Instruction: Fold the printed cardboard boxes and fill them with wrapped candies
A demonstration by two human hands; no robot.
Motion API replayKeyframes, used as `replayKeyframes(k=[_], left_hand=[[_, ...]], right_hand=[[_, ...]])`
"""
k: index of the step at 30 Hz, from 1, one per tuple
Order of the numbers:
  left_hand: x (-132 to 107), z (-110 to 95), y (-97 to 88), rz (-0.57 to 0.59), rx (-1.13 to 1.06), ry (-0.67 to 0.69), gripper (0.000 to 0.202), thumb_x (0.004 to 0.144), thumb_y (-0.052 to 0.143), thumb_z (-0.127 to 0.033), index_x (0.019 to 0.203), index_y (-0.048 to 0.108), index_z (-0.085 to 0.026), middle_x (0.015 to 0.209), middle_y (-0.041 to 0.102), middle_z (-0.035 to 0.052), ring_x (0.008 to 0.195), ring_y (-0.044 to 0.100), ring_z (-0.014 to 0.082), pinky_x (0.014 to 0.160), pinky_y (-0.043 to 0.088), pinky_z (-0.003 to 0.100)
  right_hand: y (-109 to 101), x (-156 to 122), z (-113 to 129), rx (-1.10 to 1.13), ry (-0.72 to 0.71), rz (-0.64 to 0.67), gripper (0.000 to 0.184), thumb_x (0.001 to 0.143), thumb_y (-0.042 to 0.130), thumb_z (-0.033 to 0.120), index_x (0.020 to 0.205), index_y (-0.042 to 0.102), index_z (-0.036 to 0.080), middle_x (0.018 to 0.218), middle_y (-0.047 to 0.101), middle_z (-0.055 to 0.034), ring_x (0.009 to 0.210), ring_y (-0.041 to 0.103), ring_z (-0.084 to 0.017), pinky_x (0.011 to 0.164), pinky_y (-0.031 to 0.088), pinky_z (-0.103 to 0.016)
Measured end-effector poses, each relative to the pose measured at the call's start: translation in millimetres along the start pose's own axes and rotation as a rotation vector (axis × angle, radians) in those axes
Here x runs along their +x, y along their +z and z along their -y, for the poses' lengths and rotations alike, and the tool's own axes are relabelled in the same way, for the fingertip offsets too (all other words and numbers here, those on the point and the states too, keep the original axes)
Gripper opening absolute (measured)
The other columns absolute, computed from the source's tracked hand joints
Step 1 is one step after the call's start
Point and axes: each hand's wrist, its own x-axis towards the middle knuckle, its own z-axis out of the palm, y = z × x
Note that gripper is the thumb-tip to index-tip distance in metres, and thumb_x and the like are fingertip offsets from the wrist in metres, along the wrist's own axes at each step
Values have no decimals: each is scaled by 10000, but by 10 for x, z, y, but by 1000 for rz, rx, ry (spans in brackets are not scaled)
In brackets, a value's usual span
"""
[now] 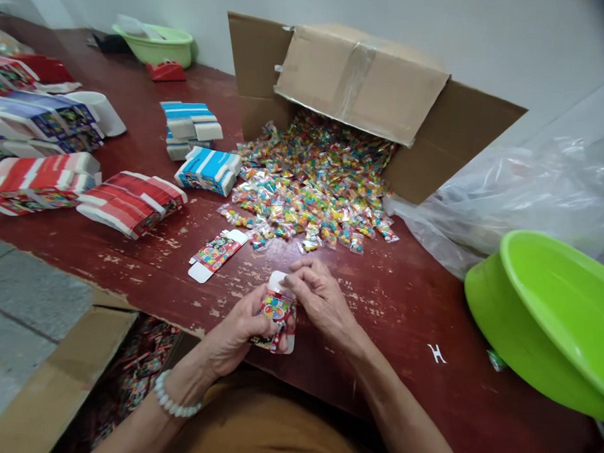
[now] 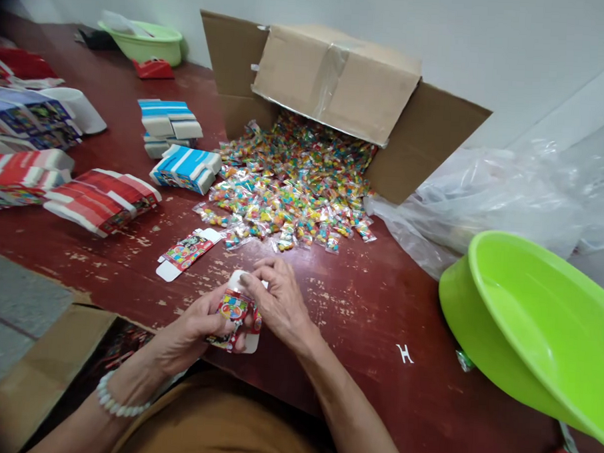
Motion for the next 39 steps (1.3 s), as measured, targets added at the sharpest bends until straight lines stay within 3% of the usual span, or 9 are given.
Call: replayKeyframes(k=[3,7,12,15,18,21,25,29,39], left_hand=[[-25,-79,38,-118,-75,26,450,709,788,-293,1107,618,-171,792,740,39,540,671,170,538,548,276],[-23,-135,58,-223,-169,-19,487,766,730,-513,1051,680,-121,719,738,75,518,660,203,496,558,311],[25,-4,58,-301,-51,53,378,726,789,-450,934,716,-144,652,716,34,504,626,181,422,541,273],[29,35,61,-309,-22,121,347,723,822,-434,945,721,-186,727,736,17,584,651,180,426,542,244],[10,-33,63,-237,-121,-3,382,752,794,-500,939,718,-175,726,737,35,542,650,180,450,560,273],[-13,-125,69,-156,-237,-113,507,828,675,-594,1069,711,-150,740,748,76,503,659,197,455,562,305],[-16,-149,93,-221,-216,-65,516,946,522,-542,1265,651,-158,836,773,97,572,705,225,445,559,304],[-2,-115,125,-264,-135,-15,618,907,561,-598,1309,646,-136,835,778,106,613,716,233,448,552,281],[6,-39,47,-209,-44,-10,772,711,632,-807,1004,786,-109,604,725,76,420,596,138,408,466,209]], right_hand=[[23,-34,-30,210,75,67,301,928,590,442,794,738,217,1089,616,-71,1017,598,-209,898,478,-362],[68,-66,-36,554,265,-111,296,815,745,453,1012,691,239,947,656,-26,818,604,-162,739,504,-296],[124,-81,-50,643,427,176,437,710,840,415,1053,672,204,812,680,0,650,593,-131,615,500,-256],[153,-95,-54,505,286,86,245,757,799,383,898,723,197,843,700,-20,722,631,-153,670,525,-274],[132,-118,-16,242,-22,-49,126,866,703,335,870,773,231,918,747,-50,851,684,-190,805,540,-319],[87,-133,33,135,-162,61,183,943,608,316,946,783,266,1000,784,-51,904,717,-198,864,546,-339],[104,-112,17,215,-9,80,126,890,666,297,871,762,217,1038,790,-66,922,731,-211,848,559,-348],[159,-68,-29,383,230,72,144,849,701,324,857,743,187,955,799,-56,739,722,-176,709,577,-315],[127,-74,-6,49,14,68,146,888,639,249,923,772,201,869,787,-41,686,685,-146,650,542,-268]])
